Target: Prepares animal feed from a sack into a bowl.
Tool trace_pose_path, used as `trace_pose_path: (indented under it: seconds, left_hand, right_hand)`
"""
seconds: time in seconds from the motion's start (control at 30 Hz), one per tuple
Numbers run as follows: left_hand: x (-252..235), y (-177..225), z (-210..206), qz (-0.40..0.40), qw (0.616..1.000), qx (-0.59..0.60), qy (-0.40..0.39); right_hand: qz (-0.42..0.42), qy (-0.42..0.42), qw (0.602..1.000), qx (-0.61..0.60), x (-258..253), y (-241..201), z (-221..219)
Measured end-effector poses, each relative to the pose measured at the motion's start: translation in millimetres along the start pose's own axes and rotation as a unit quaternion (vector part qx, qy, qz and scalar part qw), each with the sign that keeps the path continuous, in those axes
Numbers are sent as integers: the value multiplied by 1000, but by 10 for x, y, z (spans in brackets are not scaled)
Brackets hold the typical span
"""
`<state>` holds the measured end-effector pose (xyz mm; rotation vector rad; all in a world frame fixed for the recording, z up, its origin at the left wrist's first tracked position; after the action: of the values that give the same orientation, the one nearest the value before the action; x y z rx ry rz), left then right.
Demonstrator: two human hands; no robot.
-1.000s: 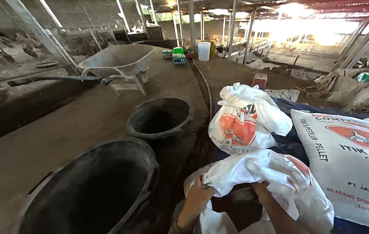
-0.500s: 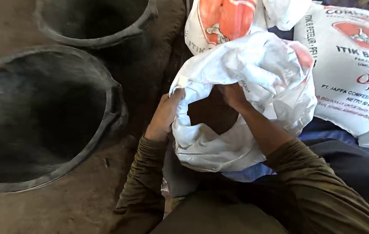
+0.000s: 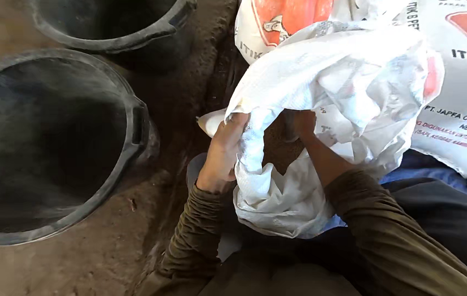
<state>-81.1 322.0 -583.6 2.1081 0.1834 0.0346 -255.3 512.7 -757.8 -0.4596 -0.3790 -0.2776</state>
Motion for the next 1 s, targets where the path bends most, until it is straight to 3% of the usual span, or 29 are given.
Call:
trace_pose_path:
  seconds: [0.27,0.53,0.67,0.87,0.93,1.0]
  left_hand:
    - [-28,-28,156,22,999,41,-1]
    - [-27,7,337,14,999,39,26]
    - [-86,-20,440,10,999,35,39]
    - [-248,-109,505,44,995,7,88]
    - [-311,-177,532,63,989,-22,132]
    - [-433,-258,495,70,983,-50,159]
  right_hand:
    - [14,-146,986,-82,160,-140,-874]
    - [17,-294,942,-161,184,-172,-1212]
    - [12,-296,939,-177,120,-291,-932]
    - [125,-236,960,-81,117,-401,-170]
    - [159,-240,957,-49,107,-270,20]
    - [134,-208,967,-52,61,-96,197]
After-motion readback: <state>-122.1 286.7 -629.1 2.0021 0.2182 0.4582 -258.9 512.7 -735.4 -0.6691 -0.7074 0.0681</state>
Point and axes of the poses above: each hand's wrist, its own x-axis away from the middle knuckle, its own z-axis out of the back of the hand, y = z × x, the point moved 3 cm from there along -x, towards the middle knuckle, and after that the axes turned 9 degrees about -z, right-handed, at the moved point
